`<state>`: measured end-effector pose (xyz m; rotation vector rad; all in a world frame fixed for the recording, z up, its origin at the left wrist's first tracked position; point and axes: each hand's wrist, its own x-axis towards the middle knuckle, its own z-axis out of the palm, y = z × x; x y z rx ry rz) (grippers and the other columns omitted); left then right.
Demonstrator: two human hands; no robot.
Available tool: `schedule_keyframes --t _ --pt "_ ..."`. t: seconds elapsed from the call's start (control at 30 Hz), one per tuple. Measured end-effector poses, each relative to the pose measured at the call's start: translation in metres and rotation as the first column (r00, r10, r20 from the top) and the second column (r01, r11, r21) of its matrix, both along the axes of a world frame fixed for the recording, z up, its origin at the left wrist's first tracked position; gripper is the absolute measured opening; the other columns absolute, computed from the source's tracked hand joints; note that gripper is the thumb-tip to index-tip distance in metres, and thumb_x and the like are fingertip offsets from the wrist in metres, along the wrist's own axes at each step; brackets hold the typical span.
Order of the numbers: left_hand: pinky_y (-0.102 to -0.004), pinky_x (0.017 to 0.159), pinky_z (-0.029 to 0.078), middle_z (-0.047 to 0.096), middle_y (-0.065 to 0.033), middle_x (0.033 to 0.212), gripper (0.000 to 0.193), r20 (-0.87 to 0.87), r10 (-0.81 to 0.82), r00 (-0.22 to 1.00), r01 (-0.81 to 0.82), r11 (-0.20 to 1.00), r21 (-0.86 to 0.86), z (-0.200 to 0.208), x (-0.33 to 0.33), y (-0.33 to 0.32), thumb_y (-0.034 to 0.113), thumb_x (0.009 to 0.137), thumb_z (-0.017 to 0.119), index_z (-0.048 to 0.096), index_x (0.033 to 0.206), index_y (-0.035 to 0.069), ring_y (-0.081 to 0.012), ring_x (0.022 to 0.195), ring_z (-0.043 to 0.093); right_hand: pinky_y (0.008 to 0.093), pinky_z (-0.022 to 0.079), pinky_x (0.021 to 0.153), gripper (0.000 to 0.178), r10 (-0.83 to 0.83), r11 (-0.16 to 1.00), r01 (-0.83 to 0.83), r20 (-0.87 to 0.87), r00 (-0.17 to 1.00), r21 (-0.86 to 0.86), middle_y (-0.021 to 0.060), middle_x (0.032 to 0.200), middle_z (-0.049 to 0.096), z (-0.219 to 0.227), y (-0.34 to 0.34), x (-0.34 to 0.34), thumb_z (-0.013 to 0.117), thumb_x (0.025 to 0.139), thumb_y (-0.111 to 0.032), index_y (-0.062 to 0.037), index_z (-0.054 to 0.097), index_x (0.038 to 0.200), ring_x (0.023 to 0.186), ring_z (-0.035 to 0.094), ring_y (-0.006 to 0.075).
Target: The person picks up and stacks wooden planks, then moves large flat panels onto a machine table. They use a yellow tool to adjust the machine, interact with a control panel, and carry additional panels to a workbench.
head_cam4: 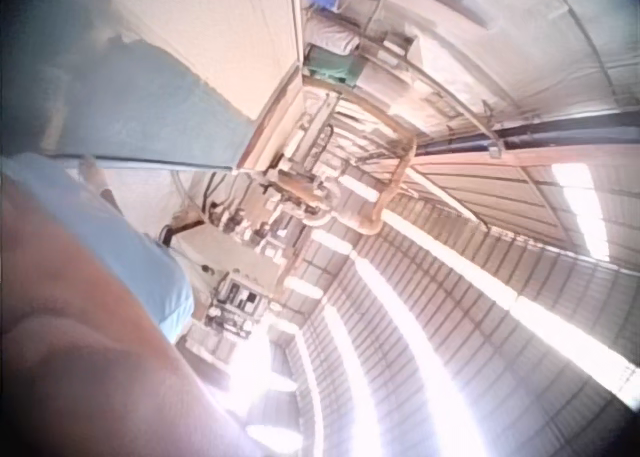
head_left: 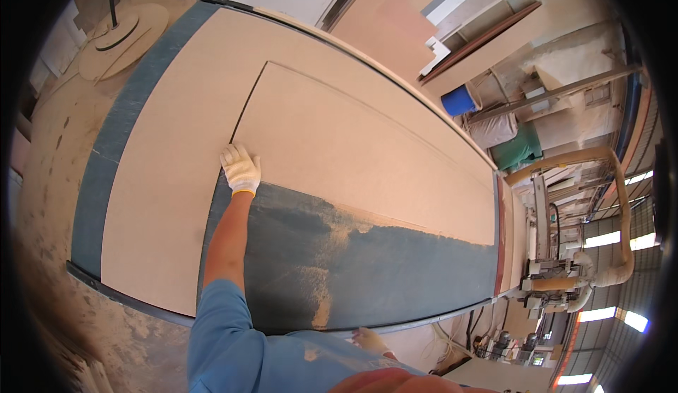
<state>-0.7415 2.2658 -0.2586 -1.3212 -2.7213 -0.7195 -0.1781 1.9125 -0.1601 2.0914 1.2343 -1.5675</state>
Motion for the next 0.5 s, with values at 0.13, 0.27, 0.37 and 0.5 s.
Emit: schedule_keyframes --t 0.13,0.27,0.37,0.5 --pt "-0.0511 0.104 0.043 0.06 -0.0239 0.129 0.068 0.0 0.193 0.981 -0.192 0.979 -0.066 0.006 0.008 0.019 0.048 0.091 0.067 0.054 0.131 -0.006 -0.0391 0.119 0.056 0.0357 0.053 0.097 0.038 0.286 0.952 -0.279 -0.04 0.957 0.124 0.0175 0.117 0.073 0.002 0.037 -0.023 0.057 0.099 -0.021 0.0031 0.065 0.128 0.108 0.07 0.0262" --pt "-0.0501 0.094 0.051 0.066 -0.0205 0.118 0.064 0.099 0.284 0.954 -0.259 0.942 -0.214 0.022 0.0 0.04 0.054 0.092 0.064 0.062 0.121 -0.003 -0.0381 0.112 0.061 0.0367 0.053 0.097 0.037 0.215 0.966 -0.209 -0.026 0.976 0.151 0.016 0.115 0.074 0.021 0.056 -0.031 0.057 0.098 -0.023 -0.0017 0.066 0.128 0.108 0.071 0.0271" --pt "-0.0488 0.091 0.055 0.068 -0.0194 0.116 0.059 0.129 0.324 0.937 -0.278 0.917 -0.285 0.032 -0.008 0.037 0.054 0.093 0.064 0.066 0.117 -0.001 -0.0378 0.11 0.063 0.0369 0.053 0.096 0.037 0.28 0.954 -0.281 0.03 0.96 0.105 0.0143 0.114 0.075 0.03 0.065 -0.033 0.056 0.098 -0.027 -0.0069 0.067 0.128 0.107 0.071 0.0281" --pt "-0.0508 0.095 0.055 0.068 -0.0225 0.119 0.058 0.25 0.278 0.928 -0.194 0.93 -0.314 0.028 -0.01 0.013 0.051 0.094 0.063 0.064 0.118 -0.001 -0.0414 0.116 0.064 0.0375 0.053 0.094 0.038 0.407 0.909 -0.416 0.167 0.898 0.026 0.0135 0.109 0.076 0.019 0.083 -0.039 0.055 0.098 -0.031 -0.0096 0.069 0.126 0.105 0.071 0.0296"
